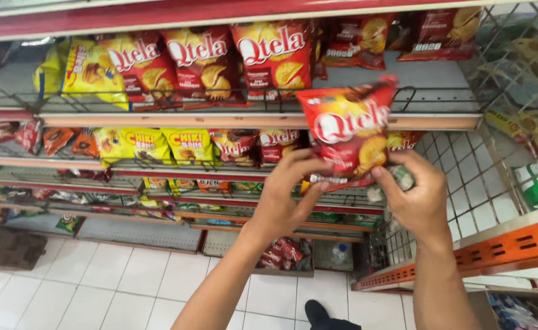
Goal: The person repeatedly takes snack packets from a cardboard box, scans them with a barcode scanner, and places them on store shelves. The person also wipes the shelves with a cloth and spray bottle.
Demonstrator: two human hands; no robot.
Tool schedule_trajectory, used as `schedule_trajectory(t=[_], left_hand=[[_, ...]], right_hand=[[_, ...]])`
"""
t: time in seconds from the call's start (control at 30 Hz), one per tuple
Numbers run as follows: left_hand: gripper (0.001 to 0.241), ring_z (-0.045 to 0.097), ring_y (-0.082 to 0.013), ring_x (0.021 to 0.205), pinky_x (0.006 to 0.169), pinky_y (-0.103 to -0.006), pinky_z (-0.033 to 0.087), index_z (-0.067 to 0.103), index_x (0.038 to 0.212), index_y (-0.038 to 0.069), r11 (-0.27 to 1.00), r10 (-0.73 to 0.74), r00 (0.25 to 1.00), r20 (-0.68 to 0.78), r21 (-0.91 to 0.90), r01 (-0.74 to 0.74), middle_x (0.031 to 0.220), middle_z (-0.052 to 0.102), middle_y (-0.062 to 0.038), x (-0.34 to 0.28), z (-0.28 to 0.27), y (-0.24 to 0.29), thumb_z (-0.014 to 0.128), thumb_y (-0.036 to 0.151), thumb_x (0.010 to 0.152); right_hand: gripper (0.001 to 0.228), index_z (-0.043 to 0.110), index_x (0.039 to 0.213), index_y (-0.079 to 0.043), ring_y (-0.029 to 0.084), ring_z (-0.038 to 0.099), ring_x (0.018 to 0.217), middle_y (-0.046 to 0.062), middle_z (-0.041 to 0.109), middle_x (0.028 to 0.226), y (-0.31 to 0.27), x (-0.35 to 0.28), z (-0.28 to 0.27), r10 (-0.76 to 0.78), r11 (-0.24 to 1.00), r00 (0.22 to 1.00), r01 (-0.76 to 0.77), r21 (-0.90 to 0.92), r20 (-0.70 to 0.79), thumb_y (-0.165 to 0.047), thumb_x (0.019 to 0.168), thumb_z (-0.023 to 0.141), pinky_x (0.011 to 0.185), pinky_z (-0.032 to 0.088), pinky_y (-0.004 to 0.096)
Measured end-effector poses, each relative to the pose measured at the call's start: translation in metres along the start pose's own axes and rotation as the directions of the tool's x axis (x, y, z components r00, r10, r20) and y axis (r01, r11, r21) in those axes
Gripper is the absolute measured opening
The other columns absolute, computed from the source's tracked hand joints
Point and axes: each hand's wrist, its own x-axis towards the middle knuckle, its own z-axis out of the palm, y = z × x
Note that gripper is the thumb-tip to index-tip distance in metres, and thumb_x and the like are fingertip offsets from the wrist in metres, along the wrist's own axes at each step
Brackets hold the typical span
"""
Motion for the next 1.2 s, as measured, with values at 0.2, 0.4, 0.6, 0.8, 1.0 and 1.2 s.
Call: schedule_trajectory(t=[0.2, 0.4, 0.6, 0.8, 1.0, 1.2], left_hand=[[0.028, 0.067, -0.0327, 0.119, 0.1, -0.037, 0.054, 0.068, 0.118, 0.008, 0.999, -0.031, 0.993, -0.111, 0.014, 0.033, 0.125, 0.066, -0.016, 0.041, 0.008, -0.014, 0.076, 0.006, 0.092], [0.027, 0.068, -0.032, 0.127, 0.104, -0.0377, 0.055, 0.068, 0.121, 0.008, 1.0, 0.027, 0.993, -0.115, -0.005, -0.028, 0.125, 0.07, -0.013, 0.072, 0.022, -0.029, 0.076, 0.007, 0.095], [0.027, 0.068, -0.0252, 0.108, 0.09, -0.0353, 0.06, 0.065, 0.116, 0.007, 0.92, -0.201, 0.943, -0.265, -0.382, 0.088, 0.122, 0.058, -0.011, 0.098, 0.04, -0.03, 0.075, 0.011, 0.092], [0.017, 0.065, -0.031, 0.112, 0.095, -0.0411, 0.054, 0.07, 0.107, 0.008, 0.931, 0.246, 0.933, -0.261, 0.331, -0.152, 0.12, 0.071, -0.013, 0.119, 0.029, -0.038, 0.078, 0.007, 0.092], [0.033, 0.059, -0.034, 0.108, 0.094, -0.0453, 0.047, 0.072, 0.11, 0.003, 0.807, 0.267, 0.959, -0.091, 0.565, -0.171, 0.122, 0.069, -0.018, 0.135, 0.032, -0.046, 0.073, 0.03, 0.092], [0.043, 0.058, -0.0305, 0.106, 0.085, -0.0484, 0.039, 0.073, 0.108, 0.004, 0.691, 0.165, 0.986, 0.029, 0.71, -0.136, 0.125, 0.069, -0.016, 0.138, 0.043, -0.055, 0.069, 0.043, 0.091]], right_hand=[[0.035, 0.065, 0.112, -0.002, 0.017, 0.07, 0.095, 0.012, 0.071, 0.105, -0.026, 0.014, -0.015, -0.029, 0.982, 0.978, -0.011, -0.191, -0.208, -0.016, 0.088, 0.087, 0.088, 0.055, 0.028], [0.05, 0.068, 0.121, -0.003, 0.027, 0.065, 0.125, 0.018, 0.066, 0.136, -0.042, 0.036, -0.014, -0.167, 0.958, 0.986, 0.169, -0.23, 0.029, -0.015, 0.076, 0.086, 0.103, 0.052, 0.038], [0.052, 0.065, 0.131, -0.002, 0.027, 0.062, 0.132, 0.017, 0.064, 0.142, -0.041, 0.063, -0.003, -0.159, 0.982, 0.986, 0.153, -0.107, -0.05, -0.014, 0.084, 0.081, 0.111, 0.047, 0.037], [0.056, 0.062, 0.135, 0.002, 0.03, 0.06, 0.135, 0.02, 0.063, 0.142, -0.034, 0.089, -0.003, -0.163, 0.979, 0.986, 0.158, -0.13, -0.03, -0.019, 0.086, 0.077, 0.111, 0.044, 0.037], [0.061, 0.06, 0.138, 0.004, 0.034, 0.054, 0.14, 0.024, 0.058, 0.148, -0.022, 0.112, 0.001, -0.17, 0.963, 0.984, 0.179, -0.204, 0.059, -0.025, 0.087, 0.078, 0.114, 0.041, 0.04], [0.062, 0.063, 0.135, 0.0, 0.039, 0.054, 0.134, 0.022, 0.054, 0.149, -0.024, 0.122, 0.007, -0.004, 0.918, 0.996, 0.038, -0.395, 0.088, -0.037, 0.087, 0.075, 0.107, 0.045, 0.042]])
